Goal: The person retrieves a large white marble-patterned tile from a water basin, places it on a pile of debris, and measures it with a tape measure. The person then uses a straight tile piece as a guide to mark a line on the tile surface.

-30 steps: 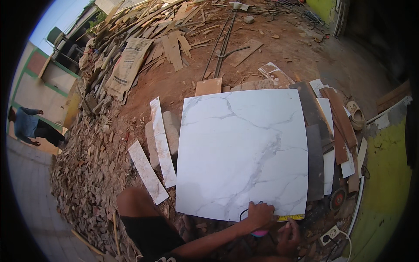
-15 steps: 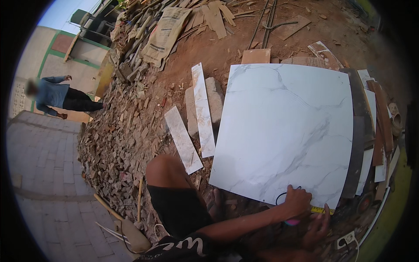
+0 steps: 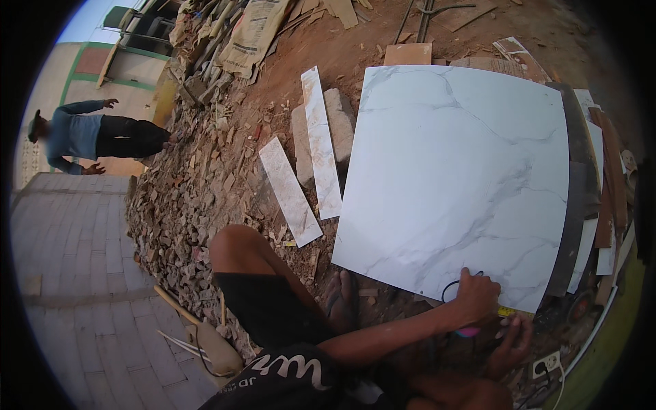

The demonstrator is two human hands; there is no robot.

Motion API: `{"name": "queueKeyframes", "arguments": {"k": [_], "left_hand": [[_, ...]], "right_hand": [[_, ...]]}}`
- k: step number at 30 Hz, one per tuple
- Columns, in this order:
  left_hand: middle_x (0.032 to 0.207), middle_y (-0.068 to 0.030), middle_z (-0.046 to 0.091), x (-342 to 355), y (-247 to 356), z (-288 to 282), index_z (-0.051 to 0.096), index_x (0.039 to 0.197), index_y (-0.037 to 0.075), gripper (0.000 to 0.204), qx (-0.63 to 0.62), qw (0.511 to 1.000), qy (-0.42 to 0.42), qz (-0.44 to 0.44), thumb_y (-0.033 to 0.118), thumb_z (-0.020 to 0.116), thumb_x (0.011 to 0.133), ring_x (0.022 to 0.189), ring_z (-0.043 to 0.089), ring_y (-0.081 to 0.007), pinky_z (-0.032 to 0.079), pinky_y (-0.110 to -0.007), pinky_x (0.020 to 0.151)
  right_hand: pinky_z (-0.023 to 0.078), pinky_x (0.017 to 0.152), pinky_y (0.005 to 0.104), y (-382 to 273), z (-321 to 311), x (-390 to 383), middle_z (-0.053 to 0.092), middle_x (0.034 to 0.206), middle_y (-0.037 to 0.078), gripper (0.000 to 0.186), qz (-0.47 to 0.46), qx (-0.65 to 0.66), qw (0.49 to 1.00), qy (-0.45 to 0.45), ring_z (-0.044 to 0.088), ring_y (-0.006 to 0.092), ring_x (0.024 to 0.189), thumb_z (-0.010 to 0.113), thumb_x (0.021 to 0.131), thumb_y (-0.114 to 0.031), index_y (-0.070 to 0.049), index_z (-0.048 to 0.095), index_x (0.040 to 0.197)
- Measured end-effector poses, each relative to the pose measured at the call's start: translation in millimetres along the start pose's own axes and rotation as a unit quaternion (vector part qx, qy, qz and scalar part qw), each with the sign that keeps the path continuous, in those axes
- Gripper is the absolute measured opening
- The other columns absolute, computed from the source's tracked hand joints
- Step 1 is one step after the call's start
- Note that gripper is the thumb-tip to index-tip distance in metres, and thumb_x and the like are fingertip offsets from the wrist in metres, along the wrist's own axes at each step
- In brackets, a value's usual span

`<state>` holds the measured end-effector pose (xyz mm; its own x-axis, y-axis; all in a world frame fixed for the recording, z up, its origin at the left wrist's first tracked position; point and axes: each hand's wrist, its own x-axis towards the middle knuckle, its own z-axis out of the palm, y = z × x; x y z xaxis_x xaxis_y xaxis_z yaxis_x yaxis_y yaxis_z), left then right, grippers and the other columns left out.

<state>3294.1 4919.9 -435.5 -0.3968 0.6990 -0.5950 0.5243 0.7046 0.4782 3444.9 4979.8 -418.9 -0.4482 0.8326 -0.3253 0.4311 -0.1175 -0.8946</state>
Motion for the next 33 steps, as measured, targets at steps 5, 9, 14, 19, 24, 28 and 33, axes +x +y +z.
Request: {"name": "queueKeyframes", "arguments": {"k": [5, 9, 14, 19, 24, 28, 33], "left_hand": [[0.087, -0.0085, 0.069, -1.6, 0.9, -2.2, 0.071, 0.09, 0.014, 0.029, 0.003, 1.0, -0.001, -0.005, 0.041, 0.067, 0.084, 0.088, 0.066, -0.0249, 0.035, -0.048, 0.085], [0.088, -0.0084, 0.07, -1.4, 3.8, -3.2, 0.071, 0.091, 0.014, 0.028, -0.005, 1.0, -0.003, -0.006, 0.041, 0.067, 0.085, 0.088, 0.067, -0.0247, 0.035, -0.048, 0.086], [0.089, -0.0079, 0.071, -1.7, 3.7, -4.7, 0.072, 0.092, 0.014, 0.026, -0.015, 1.0, -0.009, -0.01, 0.039, 0.067, 0.085, 0.086, 0.068, -0.0242, 0.035, -0.048, 0.087], [0.09, -0.0079, 0.071, -0.4, 1.7, -10.0, 0.072, 0.093, 0.015, 0.021, -0.029, 0.999, -0.038, -0.022, 0.033, 0.066, 0.084, 0.086, 0.068, -0.0243, 0.034, -0.048, 0.09], [0.09, -0.0087, 0.071, -3.8, 5.8, -8.4, 0.072, 0.093, 0.014, 0.021, -0.024, 1.0, -0.011, -0.012, 0.03, 0.065, 0.083, 0.088, 0.068, -0.0255, 0.034, -0.048, 0.091], [0.089, -0.0096, 0.07, -2.8, 4.1, -7.8, 0.071, 0.092, 0.012, 0.021, -0.025, 0.999, -0.015, -0.015, 0.031, 0.065, 0.083, 0.088, 0.067, -0.0264, 0.034, -0.048, 0.09], [0.088, -0.01, 0.069, -3.3, 4.2, -8.2, 0.071, 0.091, 0.012, 0.022, -0.032, 0.999, -0.004, -0.002, 0.032, 0.065, 0.082, 0.086, 0.066, -0.0264, 0.034, -0.047, 0.086]], "right_hand": [[0.041, 0.064, 0.0247, -21.7, 4.4, 3.7, 0.063, 0.089, 0.003, 0.026, 0.024, -0.05, 0.998, 0.01, 0.05, 0.009, 0.073, 0.056, 0.102, -0.021, 0.001, 0.064, 0.114], [0.042, 0.065, 0.0241, -15.7, 7.0, 5.6, 0.063, 0.09, 0.003, 0.027, 0.024, -0.041, 0.997, 0.064, 0.052, 0.0086, 0.077, 0.058, 0.102, -0.022, 0.0, 0.064, 0.117], [0.044, 0.068, 0.0258, -14.6, 1.0, 8.2, 0.062, 0.087, 0.003, 0.026, 0.062, -0.075, 0.995, 0.038, 0.053, 0.0096, 0.078, 0.058, 0.102, -0.022, -0.001, 0.064, 0.115], [0.044, 0.072, 0.0262, -3.0, -2.3, 9.0, 0.059, 0.09, 0.003, 0.025, 0.011, -0.034, 0.999, -0.022, 0.052, 0.0104, 0.082, 0.057, 0.102, -0.021, 0.0, 0.062, 0.115], [0.044, 0.076, 0.0264, 8.3, -5.5, 9.9, 0.06, 0.1, 0.006, 0.026, 0.049, -0.03, 0.998, -0.01, 0.053, 0.0119, 0.089, 0.056, 0.103, -0.02, 0.002, 0.06, 0.115], [0.045, 0.079, 0.0271, 13.2, -0.3, 10.4, 0.061, 0.106, 0.008, 0.026, 0.044, 0.001, 0.999, 0.008, 0.054, 0.0138, 0.092, 0.056, 0.103, -0.02, 0.002, 0.06, 0.115], [0.034, 0.061, 0.0224, 15.7, 9.2, 14.6, 0.054, 0.083, -0.002, 0.02, -0.045, -0.035, 0.997, 0.055, 0.044, 0.0053, 0.073, 0.056, 0.103, -0.018, 0.0, 0.06, 0.112]]}}
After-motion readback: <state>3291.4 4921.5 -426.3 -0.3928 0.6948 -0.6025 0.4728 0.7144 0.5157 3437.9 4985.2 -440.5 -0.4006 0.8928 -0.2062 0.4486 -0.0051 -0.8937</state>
